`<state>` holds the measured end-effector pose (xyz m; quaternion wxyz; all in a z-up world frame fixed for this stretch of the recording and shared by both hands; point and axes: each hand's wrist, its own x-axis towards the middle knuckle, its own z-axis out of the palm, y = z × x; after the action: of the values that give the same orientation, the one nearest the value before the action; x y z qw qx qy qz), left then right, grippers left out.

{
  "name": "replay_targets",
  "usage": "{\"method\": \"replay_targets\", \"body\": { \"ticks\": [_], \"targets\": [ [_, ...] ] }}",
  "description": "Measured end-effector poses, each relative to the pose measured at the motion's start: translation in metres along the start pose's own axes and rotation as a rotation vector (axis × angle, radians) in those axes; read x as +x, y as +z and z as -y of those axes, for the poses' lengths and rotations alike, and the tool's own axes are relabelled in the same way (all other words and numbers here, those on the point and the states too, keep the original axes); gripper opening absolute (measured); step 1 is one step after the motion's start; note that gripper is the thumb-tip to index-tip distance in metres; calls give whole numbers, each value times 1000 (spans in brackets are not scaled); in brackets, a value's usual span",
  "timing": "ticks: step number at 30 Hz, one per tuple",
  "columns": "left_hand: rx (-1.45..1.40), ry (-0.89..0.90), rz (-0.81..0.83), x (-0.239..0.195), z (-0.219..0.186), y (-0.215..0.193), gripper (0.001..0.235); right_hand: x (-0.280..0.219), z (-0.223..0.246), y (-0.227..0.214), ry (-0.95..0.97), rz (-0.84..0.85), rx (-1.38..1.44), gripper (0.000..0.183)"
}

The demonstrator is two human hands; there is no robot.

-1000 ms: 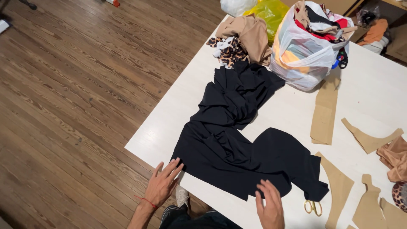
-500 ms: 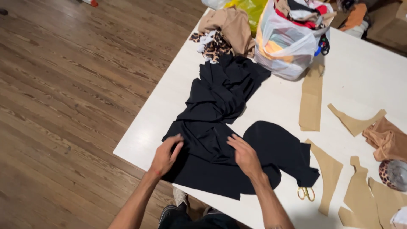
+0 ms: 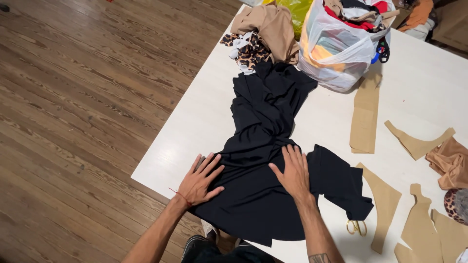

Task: Cutting out fabric pieces using a paper pattern and scissors on a cutting table

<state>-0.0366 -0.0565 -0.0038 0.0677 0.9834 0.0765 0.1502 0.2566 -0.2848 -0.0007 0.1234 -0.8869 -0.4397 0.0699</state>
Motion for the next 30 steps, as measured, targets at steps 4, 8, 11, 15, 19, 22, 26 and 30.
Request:
{"method": "replay_targets", "body": {
  "ticks": [4, 8, 11, 15, 19, 22, 26, 30],
  "targets": [
    [-197, 50, -106, 37, -10, 0, 62, 9, 17, 3, -53, -153, 58, 60],
    [-301, -120, 93, 74, -8, 9, 60, 3, 18, 21, -7, -171, 155, 47],
    [-123, -255, 281, 103, 14, 19, 70, 6, 18, 15, -16, -159, 129, 66],
    [-17, -362, 356, 129, 45, 33, 78, 19, 1, 17, -101, -50, -34, 90],
    [-4, -309, 331, 143, 70, 47, 72, 44, -2, 20, -99, -90, -134, 93],
    [21, -233, 253, 155, 85, 51, 69, 62, -8, 26, -121, -175, -122, 93],
    [31, -241, 64, 144, 88, 55, 57, 51, -3, 15, -209, -427, -3, 75],
    [-27, -349, -233, 89, 75, 24, 35, 0, 23, -23, -156, -565, 89, 61]
  ]
}}
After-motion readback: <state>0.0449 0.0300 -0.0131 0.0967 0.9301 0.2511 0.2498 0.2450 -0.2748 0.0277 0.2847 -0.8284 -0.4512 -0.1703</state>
